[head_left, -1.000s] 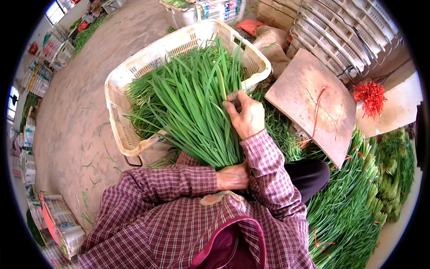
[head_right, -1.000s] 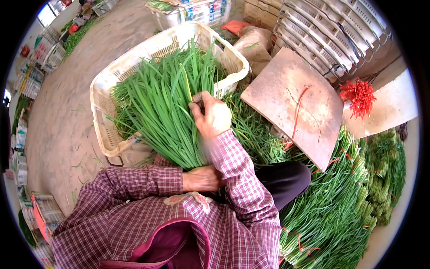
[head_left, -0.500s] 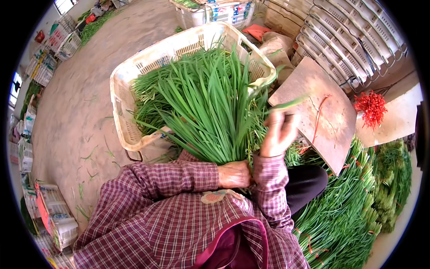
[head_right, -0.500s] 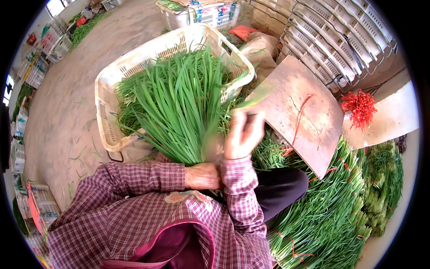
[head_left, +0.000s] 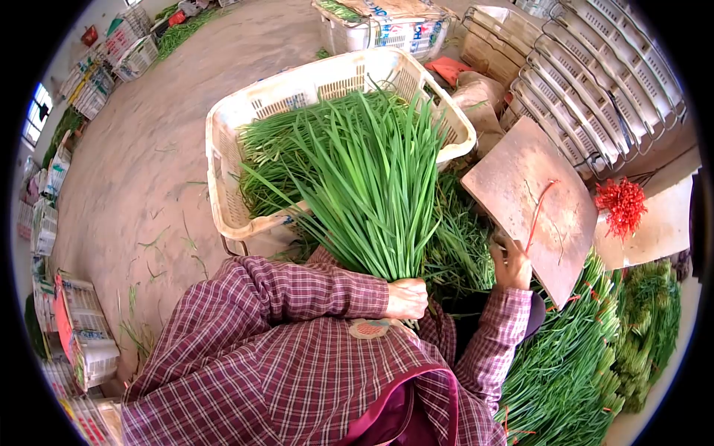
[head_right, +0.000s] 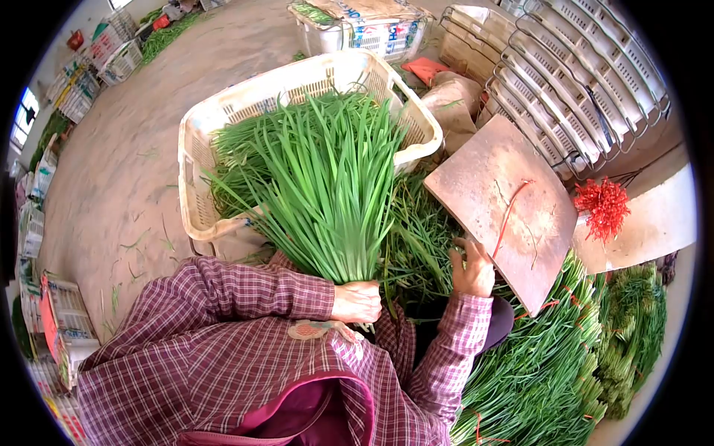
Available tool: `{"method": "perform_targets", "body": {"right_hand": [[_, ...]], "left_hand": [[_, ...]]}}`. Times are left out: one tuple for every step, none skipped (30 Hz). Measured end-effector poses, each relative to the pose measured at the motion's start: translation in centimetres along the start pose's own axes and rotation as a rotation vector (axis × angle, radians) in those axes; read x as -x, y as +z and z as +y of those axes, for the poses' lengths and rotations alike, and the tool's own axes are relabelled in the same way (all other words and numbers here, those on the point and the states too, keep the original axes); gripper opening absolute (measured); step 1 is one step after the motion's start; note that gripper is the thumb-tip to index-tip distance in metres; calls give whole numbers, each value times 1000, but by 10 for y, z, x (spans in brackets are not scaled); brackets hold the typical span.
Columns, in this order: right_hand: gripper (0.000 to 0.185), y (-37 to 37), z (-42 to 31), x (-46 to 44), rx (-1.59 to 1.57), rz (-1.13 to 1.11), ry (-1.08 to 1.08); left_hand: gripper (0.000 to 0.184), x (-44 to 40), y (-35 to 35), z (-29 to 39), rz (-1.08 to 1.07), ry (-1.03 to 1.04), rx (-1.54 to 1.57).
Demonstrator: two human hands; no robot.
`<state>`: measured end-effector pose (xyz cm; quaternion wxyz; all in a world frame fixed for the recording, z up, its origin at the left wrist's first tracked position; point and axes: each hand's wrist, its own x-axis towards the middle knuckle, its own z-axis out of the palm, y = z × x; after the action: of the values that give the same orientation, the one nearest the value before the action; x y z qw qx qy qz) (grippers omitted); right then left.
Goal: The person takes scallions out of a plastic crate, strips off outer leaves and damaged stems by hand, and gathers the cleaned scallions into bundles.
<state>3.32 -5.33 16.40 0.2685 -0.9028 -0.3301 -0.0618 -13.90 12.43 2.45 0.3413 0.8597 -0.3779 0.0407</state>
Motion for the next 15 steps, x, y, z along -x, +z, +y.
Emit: {"method": "perform_targets", "body": {"right_hand": [[18, 5, -6, 2, -136, 20, -6], [16, 5, -16, 5, -264, 44, 2], [15, 1, -25, 6, -274, 33, -32], [13, -2, -34, 2, -283, 25, -69], [12, -3, -41, 0, -317, 49, -89], [11, -3, -49, -3, -332, 69, -92], [9, -3, -58, -5, -394, 58, -53], [8, -1, -66, -9, -479, 51, -56], [8, 0, -74, -13, -522, 19, -37], [8, 3, -80, -17, -566, -15, -20], [8, 8, -85, -21, -583, -32, -37], [9, 13, -88, -25, -601, -48, -55], [9, 18, -90, -27, -599, -31, -94], [11, 21, -93, -29, -614, 2, -93], [13, 18, -93, -28, -613, -7, -53]], "left_hand": [[19, 5, 10, -12, 46, -64, 341], [19, 7, 23, -21, 81, -121, 691], [20, 2, 24, -16, 117, -40, 1117], [22, -4, 26, -11, 123, 63, 1676], [24, -9, 27, -5, 88, 165, 2103], [25, -16, 24, -3, 61, 302, 2256], [26, -20, 19, 0, 46, 398, 2296], [27, -20, 15, 3, 70, 407, 2311], [28, -21, 14, 4, 90, 411, 2314], [26, -16, 14, 8, 140, 329, 2311], [24, -11, 15, 11, 189, 246, 2305], [19, -11, 15, 12, 239, 198, 2288], [16, -8, 15, 12, 261, 169, 2283], [13, -9, 8, 16, 282, 139, 2277], [6, -19, -29, 37, 143, 123, 1338]]}}
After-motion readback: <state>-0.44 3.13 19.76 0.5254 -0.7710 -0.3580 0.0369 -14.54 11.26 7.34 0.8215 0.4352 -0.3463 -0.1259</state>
